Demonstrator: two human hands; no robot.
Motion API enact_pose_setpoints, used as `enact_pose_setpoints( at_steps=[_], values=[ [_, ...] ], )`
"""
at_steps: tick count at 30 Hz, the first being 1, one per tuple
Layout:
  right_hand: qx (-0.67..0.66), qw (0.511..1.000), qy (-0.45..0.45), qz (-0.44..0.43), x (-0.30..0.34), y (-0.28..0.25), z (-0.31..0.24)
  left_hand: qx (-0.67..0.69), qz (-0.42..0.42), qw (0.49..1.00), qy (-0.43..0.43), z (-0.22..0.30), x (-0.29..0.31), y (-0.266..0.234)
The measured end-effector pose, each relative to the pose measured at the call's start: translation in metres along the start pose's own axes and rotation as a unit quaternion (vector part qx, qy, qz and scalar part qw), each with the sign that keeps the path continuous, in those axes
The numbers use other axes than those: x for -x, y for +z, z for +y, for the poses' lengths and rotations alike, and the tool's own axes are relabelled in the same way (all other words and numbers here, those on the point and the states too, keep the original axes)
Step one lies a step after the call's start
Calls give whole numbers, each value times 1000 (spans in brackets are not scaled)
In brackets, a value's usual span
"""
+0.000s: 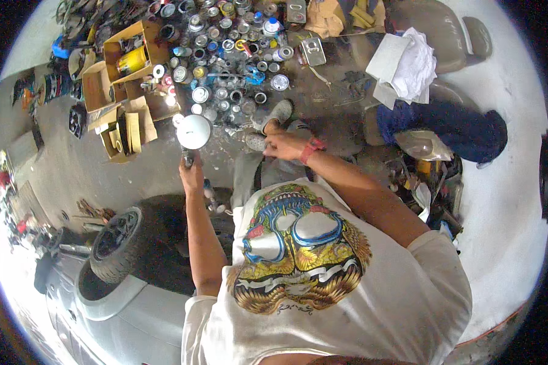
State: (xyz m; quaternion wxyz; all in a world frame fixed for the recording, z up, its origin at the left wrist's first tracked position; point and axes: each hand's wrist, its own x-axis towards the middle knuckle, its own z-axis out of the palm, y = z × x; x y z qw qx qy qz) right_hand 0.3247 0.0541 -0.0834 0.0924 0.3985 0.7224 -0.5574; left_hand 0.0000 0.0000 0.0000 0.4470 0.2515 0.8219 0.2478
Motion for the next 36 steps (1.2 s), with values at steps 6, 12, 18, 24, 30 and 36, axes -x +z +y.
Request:
enact_pose_setpoints(
  at_steps=[6, 12, 18, 24, 30, 36],
  values=[
    [150, 963, -37, -219, -19, 76, -37, 136, 66, 988, 11, -12, 18, 20],
    [216, 852, -165, -447, -7, 123, -22, 271, 171, 947, -18, 25, 50, 25],
    [108, 834, -268, -471, 30, 81, 13, 339, 260, 900, -91, 47, 29, 78],
    [-96, 766, -205, -602, 62, 11, -48, 367, 249, 882, -158, 1, -38, 153],
    [-146, 867, -58, -473, -89, -35, 69, 397, 197, 876, -189, -109, -106, 218],
    [-20, 996, -91, -18, -302, -79, 197, 323, 151, 902, -245, -194, -166, 268]
  ],
)
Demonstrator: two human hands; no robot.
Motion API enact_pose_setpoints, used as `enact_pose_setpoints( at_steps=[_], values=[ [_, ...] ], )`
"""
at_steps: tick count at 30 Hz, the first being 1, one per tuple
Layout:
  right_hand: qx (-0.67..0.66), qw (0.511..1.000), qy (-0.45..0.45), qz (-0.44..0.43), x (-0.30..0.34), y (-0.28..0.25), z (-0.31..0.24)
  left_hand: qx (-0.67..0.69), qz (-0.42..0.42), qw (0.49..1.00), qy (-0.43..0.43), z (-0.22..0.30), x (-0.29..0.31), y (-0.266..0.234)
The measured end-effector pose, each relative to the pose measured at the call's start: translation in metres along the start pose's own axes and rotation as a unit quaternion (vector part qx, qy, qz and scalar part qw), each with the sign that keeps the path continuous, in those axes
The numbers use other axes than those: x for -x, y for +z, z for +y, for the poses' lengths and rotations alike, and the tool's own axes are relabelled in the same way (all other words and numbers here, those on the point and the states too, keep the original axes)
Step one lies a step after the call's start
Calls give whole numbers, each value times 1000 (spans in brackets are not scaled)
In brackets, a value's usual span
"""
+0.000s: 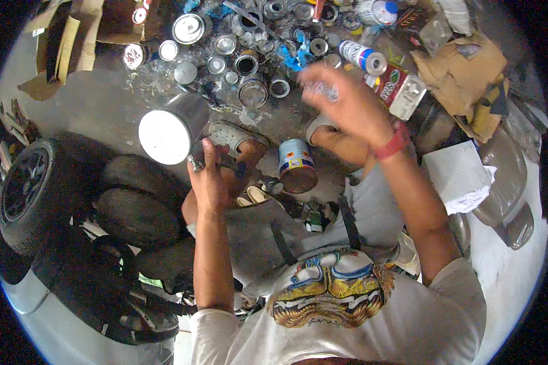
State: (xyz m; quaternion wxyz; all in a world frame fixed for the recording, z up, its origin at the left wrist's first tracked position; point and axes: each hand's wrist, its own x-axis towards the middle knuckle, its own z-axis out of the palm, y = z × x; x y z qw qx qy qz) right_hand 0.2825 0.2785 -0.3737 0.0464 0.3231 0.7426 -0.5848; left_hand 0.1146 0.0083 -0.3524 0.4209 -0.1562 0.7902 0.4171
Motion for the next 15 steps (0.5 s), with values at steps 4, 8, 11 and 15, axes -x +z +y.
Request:
enact_pose_setpoints(
  at_steps=[4, 8, 11, 15],
  values=[
    [21, 991, -10, 132, -64, -6, 46, -4, -15, 1000, 10, -17, -47, 10],
    [68, 988, -45, 130, -79, 2, 53, 7, -14, 1000, 24, -24, -79, 21],
    [97, 983, -88, 129, -75, 9, 47, -82, -7, 996, 38, -26, -86, 28],
    [139, 960, -195, 147, -61, 21, 34, -47, 1, 999, 6, -38, -73, 35]
  ],
)
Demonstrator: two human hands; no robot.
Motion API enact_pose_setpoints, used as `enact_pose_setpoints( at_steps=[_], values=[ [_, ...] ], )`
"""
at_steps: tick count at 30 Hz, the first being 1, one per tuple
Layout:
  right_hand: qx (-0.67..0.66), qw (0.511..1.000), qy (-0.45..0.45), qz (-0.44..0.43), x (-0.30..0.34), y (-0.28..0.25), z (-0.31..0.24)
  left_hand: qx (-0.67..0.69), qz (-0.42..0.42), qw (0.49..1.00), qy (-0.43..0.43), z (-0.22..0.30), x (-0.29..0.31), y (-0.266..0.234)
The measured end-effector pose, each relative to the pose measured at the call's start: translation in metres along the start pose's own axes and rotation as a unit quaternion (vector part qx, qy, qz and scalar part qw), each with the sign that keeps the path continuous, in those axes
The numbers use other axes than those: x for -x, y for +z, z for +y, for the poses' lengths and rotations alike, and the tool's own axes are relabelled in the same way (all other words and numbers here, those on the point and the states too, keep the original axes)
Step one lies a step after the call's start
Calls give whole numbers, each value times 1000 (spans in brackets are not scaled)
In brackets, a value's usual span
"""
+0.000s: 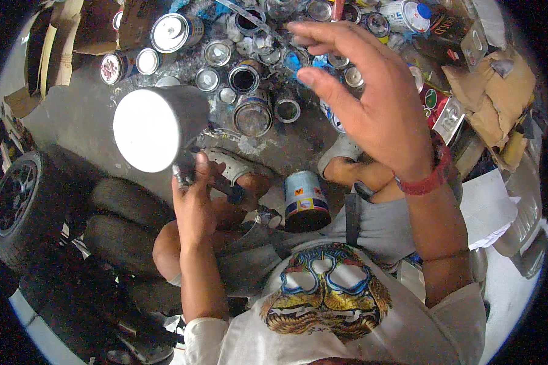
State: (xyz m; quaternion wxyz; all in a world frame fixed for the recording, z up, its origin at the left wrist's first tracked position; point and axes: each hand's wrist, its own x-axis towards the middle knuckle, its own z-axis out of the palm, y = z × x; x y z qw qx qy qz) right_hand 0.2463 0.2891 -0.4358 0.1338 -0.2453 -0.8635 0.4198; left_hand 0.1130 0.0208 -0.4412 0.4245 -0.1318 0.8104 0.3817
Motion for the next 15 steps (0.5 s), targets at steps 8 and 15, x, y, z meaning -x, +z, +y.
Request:
enact_pose_setpoints(
  at_steps=[8, 15],
  values=[
    [46, 980, -192, 37, 29, 16, -56, 49, -117, 985, 119, -39, 14, 11],
    [186, 965, -186, -8, 47, 31, -65, -12, -134, 971, 198, -65, 13, 16]
  ],
)
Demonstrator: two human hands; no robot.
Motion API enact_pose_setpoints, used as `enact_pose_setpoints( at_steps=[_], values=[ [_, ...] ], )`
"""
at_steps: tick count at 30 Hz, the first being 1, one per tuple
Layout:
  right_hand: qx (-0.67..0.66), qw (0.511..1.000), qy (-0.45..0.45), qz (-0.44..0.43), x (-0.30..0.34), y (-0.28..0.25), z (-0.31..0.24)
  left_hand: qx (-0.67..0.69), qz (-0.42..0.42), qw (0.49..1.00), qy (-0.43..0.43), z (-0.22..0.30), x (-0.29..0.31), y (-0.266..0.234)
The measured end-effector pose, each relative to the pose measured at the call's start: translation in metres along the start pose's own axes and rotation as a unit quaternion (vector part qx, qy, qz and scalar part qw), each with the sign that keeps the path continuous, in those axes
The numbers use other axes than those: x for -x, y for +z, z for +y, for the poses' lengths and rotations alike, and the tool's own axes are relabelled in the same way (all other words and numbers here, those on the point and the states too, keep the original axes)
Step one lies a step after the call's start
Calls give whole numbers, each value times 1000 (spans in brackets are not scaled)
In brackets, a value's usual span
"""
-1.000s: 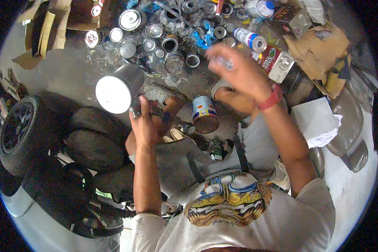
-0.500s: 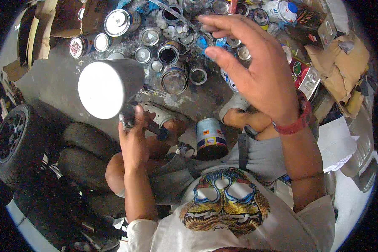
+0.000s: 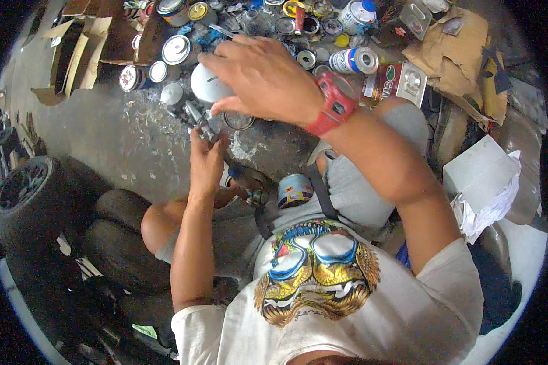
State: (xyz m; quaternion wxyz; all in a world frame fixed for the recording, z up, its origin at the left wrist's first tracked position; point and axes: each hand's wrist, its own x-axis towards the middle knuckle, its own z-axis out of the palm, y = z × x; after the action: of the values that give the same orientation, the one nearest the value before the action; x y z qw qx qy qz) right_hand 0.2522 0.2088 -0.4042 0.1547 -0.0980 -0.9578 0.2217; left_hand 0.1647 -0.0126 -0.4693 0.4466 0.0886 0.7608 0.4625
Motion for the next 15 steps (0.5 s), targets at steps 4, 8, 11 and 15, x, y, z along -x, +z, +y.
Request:
enact_pose_setpoints(
  at_steps=[4, 8, 11, 15],
  values=[
    [18, 1000, -10, 23, -3, 10, -3, -71, 16, 996, 57, -12, -9, -1],
    [3, 998, -59, 11, -6, 5, -6, -123, 18, 990, 63, -27, -12, -13],
    [-197, 978, -40, 55, -13, -11, 4, -34, 2, 997, 65, -44, -15, -26],
    [-374, 909, 140, 117, -10, -25, 55, 30, 18, 999, 17, -75, -22, -43]
  ],
)
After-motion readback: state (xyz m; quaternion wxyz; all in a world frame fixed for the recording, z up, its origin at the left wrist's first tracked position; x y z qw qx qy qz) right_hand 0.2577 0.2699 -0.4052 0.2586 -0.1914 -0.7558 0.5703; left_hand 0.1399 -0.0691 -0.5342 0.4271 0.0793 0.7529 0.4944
